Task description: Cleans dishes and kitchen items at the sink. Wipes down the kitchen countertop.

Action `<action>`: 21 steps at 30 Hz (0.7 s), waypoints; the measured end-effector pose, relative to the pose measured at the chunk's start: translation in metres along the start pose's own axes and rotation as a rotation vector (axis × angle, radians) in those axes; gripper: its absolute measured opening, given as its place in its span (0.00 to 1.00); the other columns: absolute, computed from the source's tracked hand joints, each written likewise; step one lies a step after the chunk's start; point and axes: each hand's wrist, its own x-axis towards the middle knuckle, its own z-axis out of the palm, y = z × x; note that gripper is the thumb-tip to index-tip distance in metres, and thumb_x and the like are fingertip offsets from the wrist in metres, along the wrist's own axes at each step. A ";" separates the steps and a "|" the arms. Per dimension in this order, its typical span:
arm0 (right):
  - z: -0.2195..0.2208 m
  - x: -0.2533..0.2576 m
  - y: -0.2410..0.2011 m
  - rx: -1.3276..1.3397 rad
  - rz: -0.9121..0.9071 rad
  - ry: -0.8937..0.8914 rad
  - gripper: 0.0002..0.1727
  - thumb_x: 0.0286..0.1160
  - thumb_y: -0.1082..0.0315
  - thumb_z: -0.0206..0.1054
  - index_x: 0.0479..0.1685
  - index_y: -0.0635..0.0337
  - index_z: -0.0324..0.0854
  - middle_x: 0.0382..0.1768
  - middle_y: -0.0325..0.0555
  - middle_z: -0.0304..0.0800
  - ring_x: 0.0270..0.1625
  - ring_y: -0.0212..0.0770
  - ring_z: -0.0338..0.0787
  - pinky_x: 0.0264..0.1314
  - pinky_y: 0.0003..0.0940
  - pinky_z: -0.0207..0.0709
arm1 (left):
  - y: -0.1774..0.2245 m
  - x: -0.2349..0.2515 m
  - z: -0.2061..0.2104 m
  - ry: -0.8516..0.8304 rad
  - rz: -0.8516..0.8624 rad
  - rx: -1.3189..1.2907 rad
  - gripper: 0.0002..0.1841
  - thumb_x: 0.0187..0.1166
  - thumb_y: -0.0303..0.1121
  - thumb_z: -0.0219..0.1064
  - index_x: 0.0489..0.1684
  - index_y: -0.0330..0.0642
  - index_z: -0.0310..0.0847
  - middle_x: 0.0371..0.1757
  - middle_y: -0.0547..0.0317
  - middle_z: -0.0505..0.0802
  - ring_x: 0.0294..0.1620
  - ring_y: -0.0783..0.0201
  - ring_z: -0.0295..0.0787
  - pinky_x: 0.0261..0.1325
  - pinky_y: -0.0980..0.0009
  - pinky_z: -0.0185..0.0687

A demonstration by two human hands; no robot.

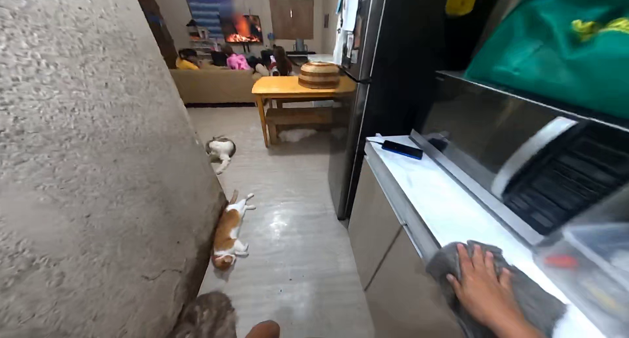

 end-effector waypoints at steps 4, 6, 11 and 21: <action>0.001 0.151 -0.064 -0.035 0.084 -0.069 0.50 0.80 0.57 0.69 0.96 0.65 0.42 0.94 0.74 0.33 0.96 0.72 0.34 0.91 0.75 0.29 | 0.011 0.070 -0.064 0.078 0.048 -0.007 0.23 0.85 0.43 0.65 0.64 0.30 0.84 0.64 0.31 0.89 0.71 0.33 0.84 0.72 0.31 0.74; 0.003 0.197 -0.083 -0.036 0.063 -0.055 0.48 0.80 0.61 0.68 0.95 0.66 0.43 0.94 0.73 0.36 0.96 0.71 0.36 0.93 0.72 0.31 | 0.048 0.077 -0.116 0.101 0.172 -0.003 0.21 0.87 0.40 0.64 0.67 0.31 0.83 0.65 0.31 0.89 0.71 0.33 0.83 0.74 0.32 0.73; 0.003 0.153 -0.081 0.010 -0.116 -0.061 0.46 0.74 0.78 0.64 0.96 0.55 0.49 0.95 0.61 0.44 0.97 0.64 0.41 0.92 0.76 0.30 | 0.159 0.076 -0.206 0.611 0.713 -0.111 0.17 0.84 0.27 0.61 0.67 0.35 0.85 0.64 0.38 0.90 0.67 0.45 0.89 0.74 0.48 0.81; -0.011 -0.356 0.073 0.022 1.069 0.227 0.47 0.75 0.18 0.33 0.94 0.26 0.56 0.96 0.44 0.47 0.97 0.68 0.38 0.83 0.89 0.22 | 0.378 0.077 -0.217 1.236 1.594 -0.185 0.14 0.79 0.38 0.62 0.49 0.37 0.87 0.56 0.36 0.88 0.66 0.43 0.81 0.76 0.53 0.68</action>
